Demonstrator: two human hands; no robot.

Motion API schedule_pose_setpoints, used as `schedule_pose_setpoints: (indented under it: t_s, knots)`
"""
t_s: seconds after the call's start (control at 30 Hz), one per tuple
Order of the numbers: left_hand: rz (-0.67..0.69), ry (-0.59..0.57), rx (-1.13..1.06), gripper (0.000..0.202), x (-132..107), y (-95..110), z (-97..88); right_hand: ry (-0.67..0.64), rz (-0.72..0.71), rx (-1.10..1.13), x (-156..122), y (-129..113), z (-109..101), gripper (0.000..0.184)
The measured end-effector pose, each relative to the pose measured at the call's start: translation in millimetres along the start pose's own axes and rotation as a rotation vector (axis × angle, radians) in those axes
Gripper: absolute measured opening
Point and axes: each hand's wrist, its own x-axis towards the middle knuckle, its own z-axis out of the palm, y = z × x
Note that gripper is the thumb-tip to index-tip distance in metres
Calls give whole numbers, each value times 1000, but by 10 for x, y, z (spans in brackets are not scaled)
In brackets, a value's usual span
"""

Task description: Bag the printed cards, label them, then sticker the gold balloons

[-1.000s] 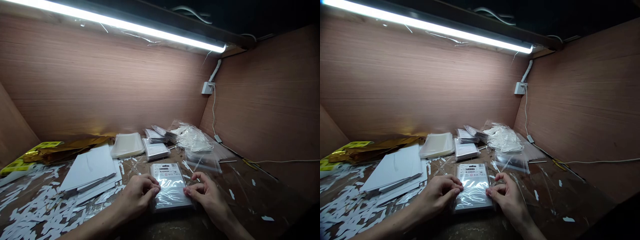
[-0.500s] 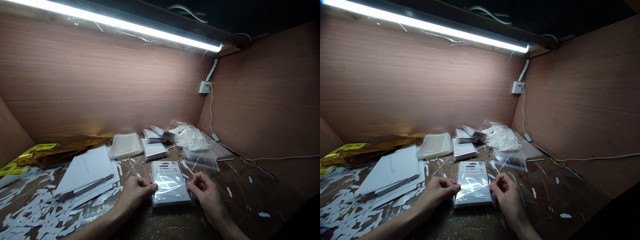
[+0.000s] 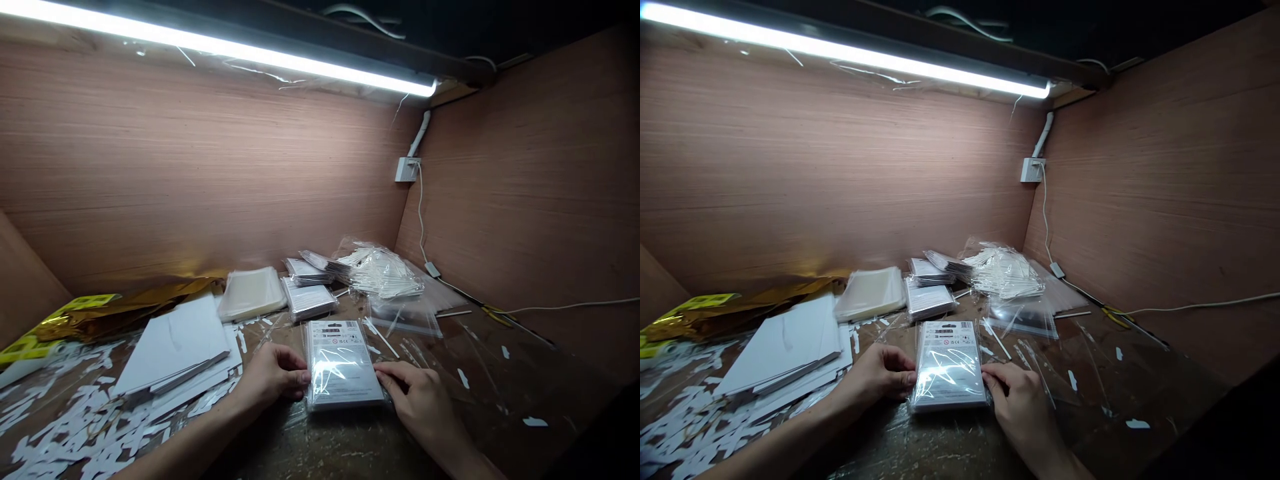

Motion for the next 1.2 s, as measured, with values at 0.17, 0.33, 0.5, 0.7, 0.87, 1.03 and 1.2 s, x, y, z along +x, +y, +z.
schedule_pose_setpoints:
  t_s: [0.17,0.33,0.5,0.7,0.87,1.03,1.2]
  knots:
    - [76,52,251,54,7,24,-59,-256,-73,-271,-56,-334,-87,57]
    - [213,85,499,38,-51,54,-72,-166,-120,-669,-5,-713,80,80]
    - [284,82,577,31,-81,16,-22,-549,-381,-479,26,-803,382,82]
    - [297,104,572,37,-95,-32,-15,-684,-277,-447,250,-630,262,78]
    - [304,126,572,39,-107,-69,15,-500,-316,-523,454,-269,353,79]
    - [335,181,608,31,-226,272,-199,-445,-106,-89,599,-13,367,80]
    - [305,606,628,50,-614,1041,-1453,-481,-105,35,686,15,368,86]
